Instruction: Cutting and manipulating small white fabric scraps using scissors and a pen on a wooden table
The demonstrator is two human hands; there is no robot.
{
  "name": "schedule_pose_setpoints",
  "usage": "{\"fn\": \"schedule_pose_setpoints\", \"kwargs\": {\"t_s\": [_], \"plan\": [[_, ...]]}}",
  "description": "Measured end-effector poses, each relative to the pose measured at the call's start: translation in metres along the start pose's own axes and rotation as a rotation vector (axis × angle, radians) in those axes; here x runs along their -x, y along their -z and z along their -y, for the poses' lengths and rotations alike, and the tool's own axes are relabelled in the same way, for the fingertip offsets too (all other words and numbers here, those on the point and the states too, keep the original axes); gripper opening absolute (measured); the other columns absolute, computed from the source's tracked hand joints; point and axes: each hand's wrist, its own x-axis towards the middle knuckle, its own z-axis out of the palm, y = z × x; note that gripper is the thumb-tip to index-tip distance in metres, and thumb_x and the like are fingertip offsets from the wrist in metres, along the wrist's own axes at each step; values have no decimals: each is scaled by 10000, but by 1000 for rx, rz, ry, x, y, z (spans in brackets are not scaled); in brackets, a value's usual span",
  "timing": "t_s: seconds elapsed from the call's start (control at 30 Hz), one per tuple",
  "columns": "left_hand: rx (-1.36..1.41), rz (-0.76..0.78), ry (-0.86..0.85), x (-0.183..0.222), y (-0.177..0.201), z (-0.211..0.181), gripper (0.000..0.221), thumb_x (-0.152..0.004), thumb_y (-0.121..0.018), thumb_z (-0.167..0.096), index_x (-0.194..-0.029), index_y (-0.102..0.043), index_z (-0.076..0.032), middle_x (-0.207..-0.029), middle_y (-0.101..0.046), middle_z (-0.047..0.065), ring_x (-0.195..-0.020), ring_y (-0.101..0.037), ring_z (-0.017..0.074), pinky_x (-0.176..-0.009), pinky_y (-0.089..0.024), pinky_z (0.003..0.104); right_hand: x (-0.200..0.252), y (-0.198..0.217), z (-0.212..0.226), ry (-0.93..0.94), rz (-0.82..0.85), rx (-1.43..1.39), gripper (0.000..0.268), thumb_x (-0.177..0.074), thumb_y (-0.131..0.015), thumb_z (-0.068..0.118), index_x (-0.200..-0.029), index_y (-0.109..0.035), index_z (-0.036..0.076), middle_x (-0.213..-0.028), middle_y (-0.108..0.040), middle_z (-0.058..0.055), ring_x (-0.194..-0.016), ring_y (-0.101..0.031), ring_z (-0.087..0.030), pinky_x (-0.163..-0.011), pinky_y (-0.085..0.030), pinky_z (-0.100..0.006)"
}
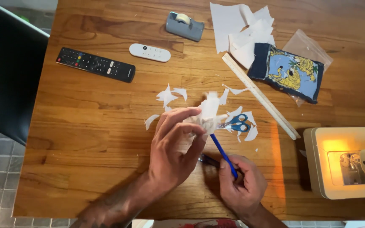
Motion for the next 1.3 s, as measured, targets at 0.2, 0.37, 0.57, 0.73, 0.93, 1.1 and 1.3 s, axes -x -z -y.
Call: {"fn": "schedule_pose_setpoints", "kwargs": {"t_s": [0.2, 0.37, 0.57, 0.73, 0.93, 1.1, 1.3], "plan": [[60, -21, 31, -8, 5, -12, 34, -1105, -733, -115, -1108, -700, -111, -1343, -817, 150, -1259, -804, 341, -1136, -603, 472, 1, -1, -1, -16, 1, -18, 222, -1037, -840, 156, -1180, -789, -7, -905, -798, -47, -586, -528, -59, -568, -460, -231], [80, 41, 27, -12, 7, -18, 55, -1088, -757, -113, -1121, -718, -95, -1442, -801, 205, -1339, -799, 335, -1165, -577, 457, 1, 1, -6, 18, 41, -36, 245, -1064, -807, 176, -1212, -783, -16, -1064, -840, -100, -786, -729, -138, -742, -591, -275], [203, 113, 12, -11, 7, -23, 36, -1122, -733, -93, -1115, -702, -109, -1354, -854, 163, -1217, -819, 336, -1121, -612, 457, 2, -1, -6, -83, 88, -120, 255, -1085, -780, 193, -1251, -787, -1, -1079, -855, -82, -861, -789, -132, -846, -652, -274], [259, 156, 12, -3, 2, -29, 34, -1123, -741, -91, -1104, -715, -104, -1342, -866, 159, -1237, -829, 322, -1121, -614, 439, 14, -3, -17, -195, 74, -215, 255, -1108, -748, 202, -1276, -778, 13, -1085, -855, -72, -821, -777, -93, -778, -654, -229], [876, 76, 586, 7, -24, -12, 323, -1130, -729, -348, -1239, -634, -59, -1335, -843, 324, -1116, -914, 358, -968, -747, 433, 12, -5, -10, -262, 107, -492, 220, -1158, -672, 158, -1253, -672, -40, -820, -755, -139, -693, -734, -149, -682, -609, -242], [616, 194, 640, -8, -33, -7, 177, -1053, -840, -217, -1175, -932, -126, -1175, -950, 30, -1103, -851, 61, -1048, -693, 242, 12, -4, -18, -281, 98, -447, 190, -1145, -682, 128, -1252, -665, -27, -752, -718, -119, -632, -695, -147, -643, -595, -255], [892, 181, 815, -9, -49, 0, 368, -954, -903, -133, -1304, -881, -20, -1157, -936, 215, -1060, -877, 173, -964, -728, 292, 18, -8, -30, -261, -7, -432, 230, -1132, -725, 154, -1269, -660, -18, -763, -714, -116, -642, -679, -136, -649, -594, -254]]}}
